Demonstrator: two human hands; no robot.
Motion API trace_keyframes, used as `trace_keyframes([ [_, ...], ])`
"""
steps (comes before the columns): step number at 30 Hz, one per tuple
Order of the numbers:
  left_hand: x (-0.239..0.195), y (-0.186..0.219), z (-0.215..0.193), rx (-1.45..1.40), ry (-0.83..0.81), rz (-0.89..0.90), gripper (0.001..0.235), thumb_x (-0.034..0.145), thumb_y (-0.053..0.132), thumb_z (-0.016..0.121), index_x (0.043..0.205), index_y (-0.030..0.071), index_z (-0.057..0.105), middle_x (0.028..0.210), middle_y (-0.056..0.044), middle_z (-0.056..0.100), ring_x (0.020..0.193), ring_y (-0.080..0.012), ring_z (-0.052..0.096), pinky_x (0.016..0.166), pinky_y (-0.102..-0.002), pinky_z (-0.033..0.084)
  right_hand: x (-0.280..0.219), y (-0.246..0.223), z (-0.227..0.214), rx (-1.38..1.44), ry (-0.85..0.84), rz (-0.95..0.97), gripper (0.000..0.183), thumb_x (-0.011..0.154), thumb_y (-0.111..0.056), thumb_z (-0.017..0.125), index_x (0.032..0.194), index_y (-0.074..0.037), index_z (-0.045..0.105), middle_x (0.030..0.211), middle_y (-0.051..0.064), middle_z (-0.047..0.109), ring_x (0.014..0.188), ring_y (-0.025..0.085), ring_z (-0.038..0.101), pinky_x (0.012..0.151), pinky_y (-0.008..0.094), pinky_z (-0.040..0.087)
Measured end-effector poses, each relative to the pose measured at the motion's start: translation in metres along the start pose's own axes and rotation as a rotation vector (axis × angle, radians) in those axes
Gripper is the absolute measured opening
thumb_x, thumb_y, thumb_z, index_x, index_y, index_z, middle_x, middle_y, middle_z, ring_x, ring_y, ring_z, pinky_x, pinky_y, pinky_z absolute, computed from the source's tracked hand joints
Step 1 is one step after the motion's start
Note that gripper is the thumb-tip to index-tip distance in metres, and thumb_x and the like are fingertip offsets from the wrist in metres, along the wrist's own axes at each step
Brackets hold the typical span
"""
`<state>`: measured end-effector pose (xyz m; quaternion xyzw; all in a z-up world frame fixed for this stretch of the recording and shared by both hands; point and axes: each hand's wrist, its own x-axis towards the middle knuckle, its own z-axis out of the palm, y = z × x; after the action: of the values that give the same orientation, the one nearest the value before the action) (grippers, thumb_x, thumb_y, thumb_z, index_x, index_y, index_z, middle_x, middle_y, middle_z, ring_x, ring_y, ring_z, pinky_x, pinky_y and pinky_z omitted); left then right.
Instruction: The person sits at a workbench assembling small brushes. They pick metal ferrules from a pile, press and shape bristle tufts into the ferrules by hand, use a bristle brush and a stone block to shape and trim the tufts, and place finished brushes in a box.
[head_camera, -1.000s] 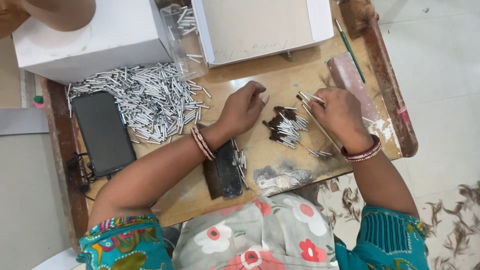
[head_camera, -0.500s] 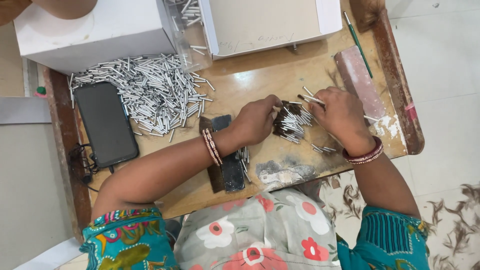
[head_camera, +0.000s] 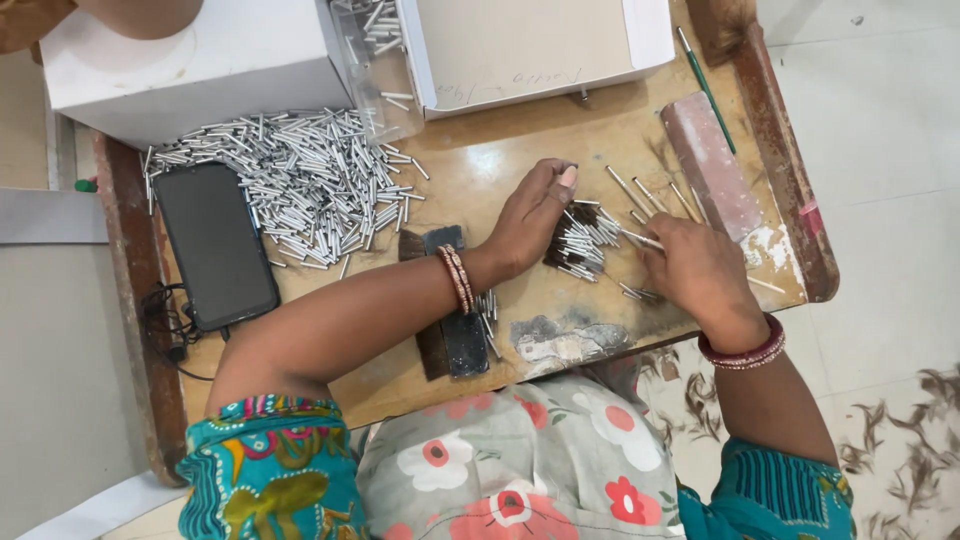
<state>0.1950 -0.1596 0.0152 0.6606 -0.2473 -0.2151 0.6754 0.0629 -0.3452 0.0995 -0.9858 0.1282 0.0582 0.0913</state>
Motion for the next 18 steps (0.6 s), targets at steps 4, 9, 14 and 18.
trace_keyframes([
  [4,0.006,-0.006,0.016,0.071,0.034,0.11,0.046,0.11,0.042,0.044,0.13,0.002,0.053,0.125,-0.017,0.06,0.118,-0.026,0.06,0.105,-0.034,0.045,0.008,0.023,0.006,-0.019,0.071,0.055,0.016,0.092,-0.018,0.071,0.106,-0.01,0.072,0.092,0.017,0.072,0.088,0.04,0.069,0.077,0.051,0.053],
  [9,0.008,0.01,0.017,-0.023,0.052,0.155,0.048,0.112,0.043,0.038,0.133,0.003,0.053,0.128,-0.018,0.06,0.123,-0.027,0.058,0.109,-0.034,0.042,-0.019,0.0,-0.017,1.303,-0.003,0.158,0.036,0.107,-0.031,0.047,0.13,-0.007,0.059,0.133,0.015,0.065,0.083,0.03,0.066,0.069,0.042,0.045],
  [14,0.007,0.006,0.012,0.012,0.106,0.158,0.05,0.112,0.043,0.038,0.134,0.001,0.053,0.129,-0.018,0.059,0.125,-0.0272,0.057,0.112,-0.034,0.041,-0.027,-0.006,0.053,1.736,0.154,-0.112,0.04,0.114,-0.032,0.032,0.143,-0.006,0.041,0.159,0.013,0.042,0.151,0.024,0.04,0.127,0.04,0.029],
  [18,-0.001,-0.007,0.029,0.062,0.084,0.192,0.052,0.11,0.044,0.041,0.136,0.0,0.051,0.139,-0.023,0.051,0.136,-0.0327,0.048,0.115,-0.037,0.038,-0.007,-0.027,0.096,1.734,0.337,-0.203,0.05,0.116,-0.038,0.028,0.15,-0.004,0.039,0.16,0.012,0.039,0.157,0.022,0.03,0.133,0.039,0.018],
])
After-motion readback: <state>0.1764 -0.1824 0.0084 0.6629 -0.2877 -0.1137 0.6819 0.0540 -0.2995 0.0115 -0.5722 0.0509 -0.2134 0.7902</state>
